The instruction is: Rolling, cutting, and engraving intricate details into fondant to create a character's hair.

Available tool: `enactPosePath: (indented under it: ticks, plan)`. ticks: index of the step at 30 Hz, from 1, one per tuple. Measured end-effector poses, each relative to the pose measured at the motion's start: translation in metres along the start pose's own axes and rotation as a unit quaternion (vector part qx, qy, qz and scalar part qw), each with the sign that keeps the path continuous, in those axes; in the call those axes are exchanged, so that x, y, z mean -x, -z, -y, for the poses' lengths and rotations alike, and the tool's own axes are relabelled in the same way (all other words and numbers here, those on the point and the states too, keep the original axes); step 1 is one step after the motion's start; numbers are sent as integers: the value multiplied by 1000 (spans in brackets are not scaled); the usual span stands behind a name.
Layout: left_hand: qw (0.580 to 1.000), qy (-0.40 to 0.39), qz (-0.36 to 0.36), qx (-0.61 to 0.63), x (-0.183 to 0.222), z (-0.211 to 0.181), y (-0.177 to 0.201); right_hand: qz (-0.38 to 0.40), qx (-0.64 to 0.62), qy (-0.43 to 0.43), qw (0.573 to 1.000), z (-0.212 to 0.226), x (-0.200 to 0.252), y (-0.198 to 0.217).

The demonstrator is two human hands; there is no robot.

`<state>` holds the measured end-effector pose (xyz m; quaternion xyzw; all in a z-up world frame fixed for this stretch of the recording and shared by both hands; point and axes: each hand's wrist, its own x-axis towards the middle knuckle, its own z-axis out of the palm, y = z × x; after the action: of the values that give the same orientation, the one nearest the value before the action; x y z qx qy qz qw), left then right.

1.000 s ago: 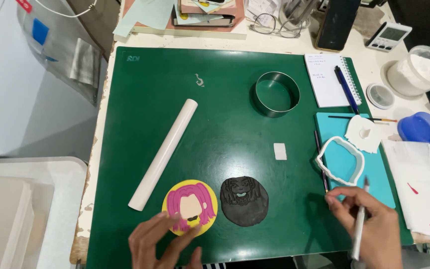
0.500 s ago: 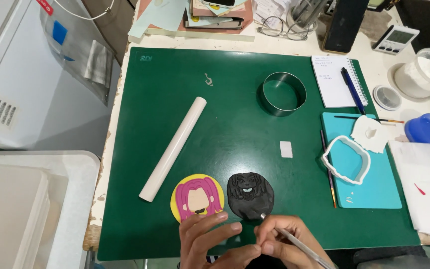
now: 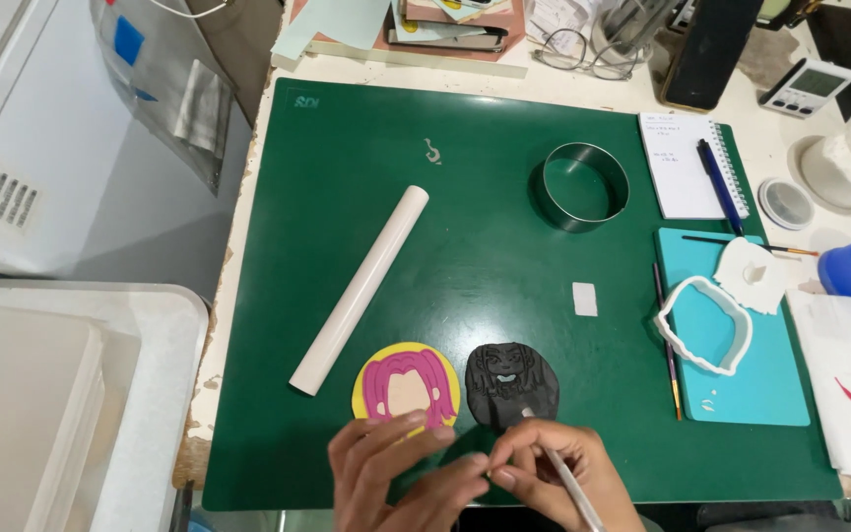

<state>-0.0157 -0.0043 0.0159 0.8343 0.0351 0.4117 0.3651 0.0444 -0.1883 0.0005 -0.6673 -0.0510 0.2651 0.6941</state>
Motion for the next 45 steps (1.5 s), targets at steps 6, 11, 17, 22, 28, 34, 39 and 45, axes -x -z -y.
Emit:
enactPosePath:
  ticks: [6, 11, 17, 22, 28, 34, 39, 45]
  plan:
    - [970, -29, 222, -97, -7, 78, 39, -93, 337, 253, 902, 19, -32, -58]
    - [938, 30, 345, -21, -12, 81, 35, -76, 376, 266, 885, 9, -39, -71]
    - [931, 34, 363, -30, -9, 86, 30, -64, 398, 267, 875, 5, -39, -73]
    - [933, 29, 357, -46, -8, 85, 31, -46, 395, 289, 870, 7, -37, -74]
    - [954, -40, 286, -82, -8, 78, 35, -60, 438, 333, 832, 5, -36, -78]
    - [980, -64, 175, -63, 13, 85, 36, -76, 476, 419, 770, -3, -33, -72]
    - [985, -60, 132, -92, 32, 91, 36, -61, 521, 426, 737, -17, -30, -59]
    - [974, -106, 162, -115, 25, 90, 35, -64, 531, 411, 738, -9, -33, -55]
